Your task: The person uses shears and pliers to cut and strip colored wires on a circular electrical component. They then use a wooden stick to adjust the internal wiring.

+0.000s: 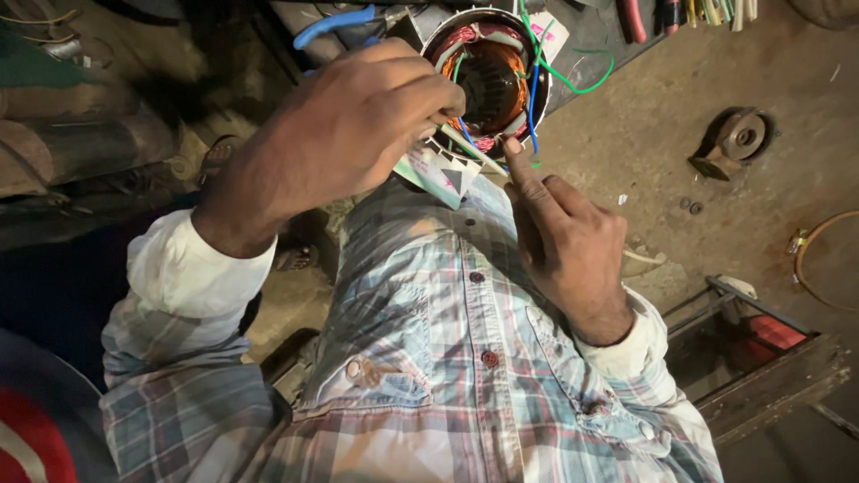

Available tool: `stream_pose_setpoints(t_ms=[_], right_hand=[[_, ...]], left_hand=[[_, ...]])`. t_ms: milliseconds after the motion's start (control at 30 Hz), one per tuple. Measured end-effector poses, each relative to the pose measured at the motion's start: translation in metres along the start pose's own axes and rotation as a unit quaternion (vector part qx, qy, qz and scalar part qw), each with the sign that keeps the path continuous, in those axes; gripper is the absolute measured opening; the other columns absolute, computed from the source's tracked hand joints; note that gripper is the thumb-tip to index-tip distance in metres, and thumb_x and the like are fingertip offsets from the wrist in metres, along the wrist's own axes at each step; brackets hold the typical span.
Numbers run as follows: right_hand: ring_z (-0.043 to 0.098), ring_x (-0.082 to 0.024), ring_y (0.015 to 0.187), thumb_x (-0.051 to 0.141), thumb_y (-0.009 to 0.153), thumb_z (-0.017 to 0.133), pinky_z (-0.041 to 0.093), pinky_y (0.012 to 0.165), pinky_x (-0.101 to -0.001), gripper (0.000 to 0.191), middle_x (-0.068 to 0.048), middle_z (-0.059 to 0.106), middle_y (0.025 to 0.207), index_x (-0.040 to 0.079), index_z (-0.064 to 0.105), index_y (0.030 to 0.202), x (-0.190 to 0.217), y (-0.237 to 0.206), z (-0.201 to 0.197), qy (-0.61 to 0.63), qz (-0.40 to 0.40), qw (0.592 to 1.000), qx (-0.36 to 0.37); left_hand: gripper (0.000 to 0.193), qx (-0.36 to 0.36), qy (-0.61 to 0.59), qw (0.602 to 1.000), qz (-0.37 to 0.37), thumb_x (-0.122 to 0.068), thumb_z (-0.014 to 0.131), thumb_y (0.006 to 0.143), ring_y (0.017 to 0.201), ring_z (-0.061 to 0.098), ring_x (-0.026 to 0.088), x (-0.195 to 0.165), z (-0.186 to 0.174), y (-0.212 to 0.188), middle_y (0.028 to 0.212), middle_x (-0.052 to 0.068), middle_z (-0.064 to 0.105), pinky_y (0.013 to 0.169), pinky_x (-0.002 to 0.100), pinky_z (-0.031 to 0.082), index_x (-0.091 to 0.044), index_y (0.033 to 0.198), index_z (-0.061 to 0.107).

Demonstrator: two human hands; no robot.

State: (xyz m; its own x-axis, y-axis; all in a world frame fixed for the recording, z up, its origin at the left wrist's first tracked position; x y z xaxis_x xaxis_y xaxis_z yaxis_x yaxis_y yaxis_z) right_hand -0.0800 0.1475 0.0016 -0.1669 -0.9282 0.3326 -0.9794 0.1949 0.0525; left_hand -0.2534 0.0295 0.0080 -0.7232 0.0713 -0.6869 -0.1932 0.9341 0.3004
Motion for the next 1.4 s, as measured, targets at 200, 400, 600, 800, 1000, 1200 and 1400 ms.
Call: stream_pose_setpoints(t_ms=[200,400,600,800,1000,1200,1400], right_hand=[[0.059,-0.025,0.059,0.015,0.100,0.075,0.048,0.055,-0.0405,0.057,-0.006,0.059,0.080,0.021,0.056,0.154,0.001,0.001,0.000,-0.029,0.007,1.000,0.003],[0.059,-0.024,0.058,0.019,0.101,0.076,0.047,0.053,-0.0407,0.054,-0.006,0.057,0.078,0.020,0.059,0.152,0.003,0.002,0.003,-0.057,0.013,0.998,0.004],[0.067,-0.020,0.075,0.015,0.099,0.079,0.053,0.063,-0.0367,0.034,-0.009,0.065,0.105,0.014,0.070,0.131,0.004,-0.003,-0.005,0.070,-0.005,0.997,-0.039],[0.071,-0.026,0.085,0.017,0.097,0.083,0.056,0.068,-0.0370,0.024,-0.009,0.066,0.109,0.009,0.071,0.116,-0.007,-0.004,0.003,0.049,0.025,0.995,-0.079],[0.071,-0.025,0.086,0.012,0.095,0.081,0.055,0.067,-0.0370,0.024,-0.007,0.065,0.112,0.008,0.071,0.117,-0.017,0.001,0.007,-0.003,0.017,0.998,-0.059],[0.069,-0.024,0.079,0.020,0.093,0.084,0.051,0.061,-0.0376,0.021,-0.010,0.064,0.108,0.008,0.074,0.107,-0.016,0.001,-0.005,0.040,0.024,0.998,-0.041],[0.066,-0.031,0.087,0.017,0.112,0.063,0.051,0.078,-0.0380,0.018,-0.014,0.062,0.097,0.001,0.071,0.115,-0.038,0.009,-0.002,0.213,0.055,0.975,0.001]], left_hand=[[0.024,0.002,0.050,0.999,0.017,-0.008,0.071,0.097,0.109,0.063,0.032,-0.008,0.000,0.001,0.109,0.012,0.067,0.091,0.043,0.052,-0.005,0.120,0.070],[0.016,0.002,0.081,0.997,0.005,-0.017,0.075,0.095,0.104,0.063,0.029,-0.007,0.003,0.002,0.103,0.008,0.066,0.088,0.043,0.051,-0.012,0.110,0.076],[0.018,-0.009,0.151,0.988,0.021,-0.011,0.071,0.095,0.109,0.064,0.023,-0.006,0.008,-0.003,0.111,0.001,0.068,0.089,0.040,0.045,-0.018,0.110,0.078],[0.018,-0.008,0.169,0.985,0.023,-0.016,0.068,0.097,0.107,0.062,0.022,-0.007,0.014,-0.002,0.107,0.001,0.065,0.092,0.041,0.042,-0.019,0.111,0.080],[0.020,-0.008,0.174,0.984,0.040,-0.018,0.067,0.096,0.109,0.061,0.022,-0.009,0.014,0.001,0.103,0.002,0.064,0.093,0.041,0.040,-0.020,0.111,0.080],[0.019,-0.006,0.153,0.987,0.049,-0.016,0.069,0.096,0.110,0.060,0.021,-0.009,0.013,0.001,0.102,0.000,0.064,0.094,0.042,0.041,-0.019,0.110,0.081],[0.015,0.000,0.142,0.989,0.052,-0.016,0.069,0.095,0.109,0.060,0.021,-0.008,0.013,0.003,0.104,-0.001,0.063,0.095,0.042,0.041,-0.018,0.104,0.081]])
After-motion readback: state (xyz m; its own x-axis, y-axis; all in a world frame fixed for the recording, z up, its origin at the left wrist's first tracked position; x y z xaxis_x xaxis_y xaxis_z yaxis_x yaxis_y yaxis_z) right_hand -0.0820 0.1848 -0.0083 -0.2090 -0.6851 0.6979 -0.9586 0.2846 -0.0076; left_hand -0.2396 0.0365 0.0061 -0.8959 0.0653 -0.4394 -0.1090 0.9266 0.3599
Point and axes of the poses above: each hand's wrist, its own y-axis towards the middle knuckle, its own z-axis out of the palm, x = y × z, the point moved 7 cm from there along y, towards the middle knuckle
